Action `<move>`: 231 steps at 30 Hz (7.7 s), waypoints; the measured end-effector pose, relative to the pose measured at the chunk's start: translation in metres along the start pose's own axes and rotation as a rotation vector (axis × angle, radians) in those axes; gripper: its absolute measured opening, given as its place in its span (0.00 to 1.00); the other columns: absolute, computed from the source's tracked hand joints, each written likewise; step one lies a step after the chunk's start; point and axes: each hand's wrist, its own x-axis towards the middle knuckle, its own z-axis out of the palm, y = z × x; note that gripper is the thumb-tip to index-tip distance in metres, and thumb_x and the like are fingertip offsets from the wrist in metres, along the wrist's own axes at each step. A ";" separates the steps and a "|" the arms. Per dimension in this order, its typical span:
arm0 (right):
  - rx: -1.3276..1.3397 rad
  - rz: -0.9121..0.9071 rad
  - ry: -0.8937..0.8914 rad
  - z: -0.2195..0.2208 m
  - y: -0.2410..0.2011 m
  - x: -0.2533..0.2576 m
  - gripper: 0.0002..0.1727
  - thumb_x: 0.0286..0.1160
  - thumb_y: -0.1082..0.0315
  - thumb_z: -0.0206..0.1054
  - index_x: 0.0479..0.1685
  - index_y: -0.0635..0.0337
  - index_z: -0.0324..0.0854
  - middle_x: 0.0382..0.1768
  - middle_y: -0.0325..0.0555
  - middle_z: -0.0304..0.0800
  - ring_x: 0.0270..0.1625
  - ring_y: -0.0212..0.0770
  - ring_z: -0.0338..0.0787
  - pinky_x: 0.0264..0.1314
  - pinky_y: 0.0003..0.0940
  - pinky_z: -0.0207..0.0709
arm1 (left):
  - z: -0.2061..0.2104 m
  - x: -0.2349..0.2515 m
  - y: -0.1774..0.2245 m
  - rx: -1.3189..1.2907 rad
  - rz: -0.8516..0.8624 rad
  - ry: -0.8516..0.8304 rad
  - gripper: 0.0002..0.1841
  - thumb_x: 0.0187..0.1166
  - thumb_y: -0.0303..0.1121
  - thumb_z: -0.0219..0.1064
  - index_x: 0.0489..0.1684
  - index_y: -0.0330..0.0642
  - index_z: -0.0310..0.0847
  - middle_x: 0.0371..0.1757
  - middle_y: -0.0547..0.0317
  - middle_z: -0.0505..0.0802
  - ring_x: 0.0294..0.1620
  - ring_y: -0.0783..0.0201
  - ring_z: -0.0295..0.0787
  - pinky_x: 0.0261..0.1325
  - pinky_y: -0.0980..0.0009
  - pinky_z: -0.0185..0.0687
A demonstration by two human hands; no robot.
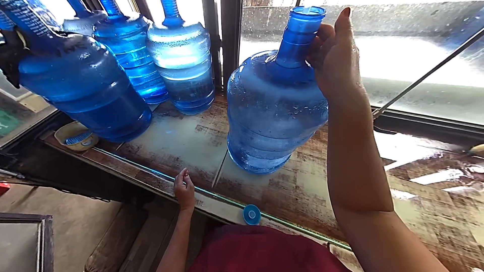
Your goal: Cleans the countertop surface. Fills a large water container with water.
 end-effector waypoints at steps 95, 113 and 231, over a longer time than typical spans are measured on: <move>-0.015 -0.014 -0.046 0.000 -0.001 -0.002 0.42 0.93 0.48 0.15 0.81 0.67 0.66 0.69 0.55 0.82 0.70 0.37 0.83 0.76 0.34 0.72 | -0.001 0.000 -0.001 0.012 -0.012 -0.009 0.18 0.88 0.26 0.52 0.63 0.22 0.83 0.59 0.29 0.91 0.64 0.37 0.88 0.74 0.47 0.77; -0.028 -0.018 -0.040 -0.001 -0.001 -0.001 0.41 0.94 0.50 0.16 0.78 0.67 0.68 0.62 0.51 0.86 0.63 0.35 0.86 0.69 0.32 0.75 | 0.000 0.000 -0.001 0.004 -0.011 -0.011 0.18 0.87 0.25 0.52 0.63 0.21 0.83 0.59 0.28 0.91 0.64 0.39 0.89 0.74 0.50 0.77; 0.014 -0.050 -0.059 -0.002 0.002 0.002 0.37 0.95 0.55 0.18 0.75 0.68 0.68 0.59 0.50 0.88 0.61 0.33 0.87 0.68 0.30 0.77 | 0.000 0.000 -0.004 0.006 -0.013 0.000 0.18 0.88 0.26 0.51 0.62 0.22 0.84 0.57 0.31 0.92 0.63 0.43 0.90 0.72 0.54 0.78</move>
